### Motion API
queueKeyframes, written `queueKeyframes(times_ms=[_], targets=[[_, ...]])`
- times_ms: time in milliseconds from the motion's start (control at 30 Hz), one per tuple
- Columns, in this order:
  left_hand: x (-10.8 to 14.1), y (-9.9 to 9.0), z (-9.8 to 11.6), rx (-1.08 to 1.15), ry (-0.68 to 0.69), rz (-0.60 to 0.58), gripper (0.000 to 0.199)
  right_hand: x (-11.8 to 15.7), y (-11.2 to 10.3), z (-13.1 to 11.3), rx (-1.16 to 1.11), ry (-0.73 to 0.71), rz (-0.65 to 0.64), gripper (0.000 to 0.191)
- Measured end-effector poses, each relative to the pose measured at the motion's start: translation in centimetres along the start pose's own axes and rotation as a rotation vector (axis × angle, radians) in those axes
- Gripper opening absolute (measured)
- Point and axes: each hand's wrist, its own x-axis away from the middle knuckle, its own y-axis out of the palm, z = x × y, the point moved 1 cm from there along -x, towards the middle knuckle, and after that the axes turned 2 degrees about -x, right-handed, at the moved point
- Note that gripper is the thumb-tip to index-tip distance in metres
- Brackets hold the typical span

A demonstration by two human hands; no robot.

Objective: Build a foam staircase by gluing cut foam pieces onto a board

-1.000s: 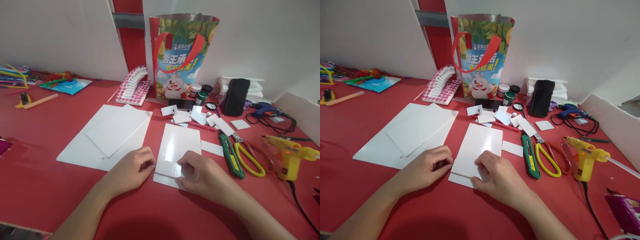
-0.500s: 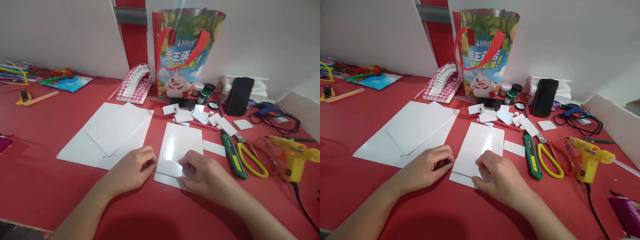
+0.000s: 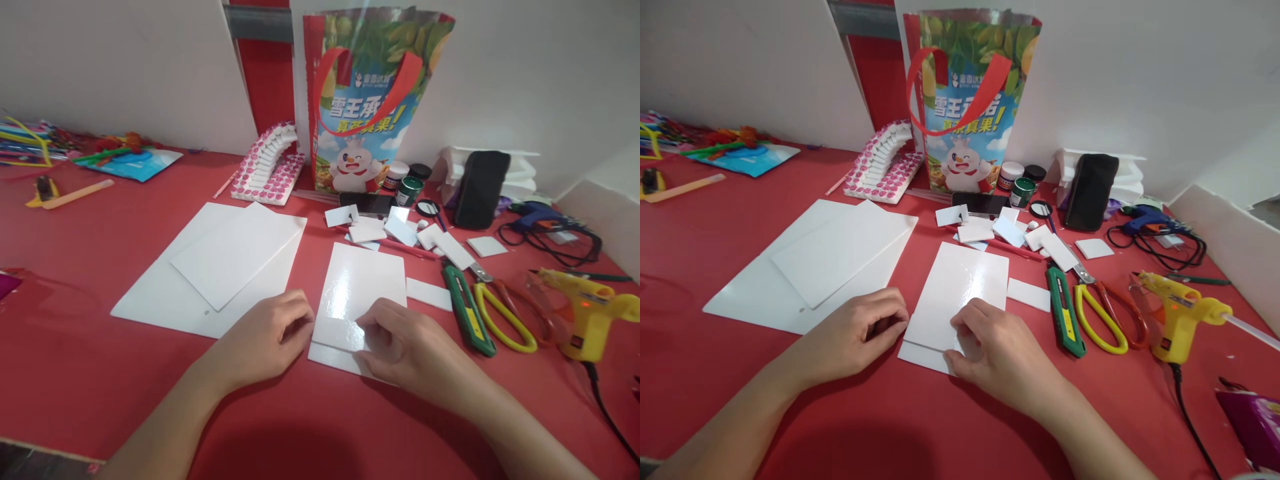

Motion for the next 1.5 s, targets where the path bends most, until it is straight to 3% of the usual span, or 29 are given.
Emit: queueKeyframes(times_ms=[1500], targets=[[-0.11,0.17,0.28,-0.034,-0.009,0.009,0.021,-0.08,-0.16,-0.26,0.011,-0.049,-0.002,0.012]])
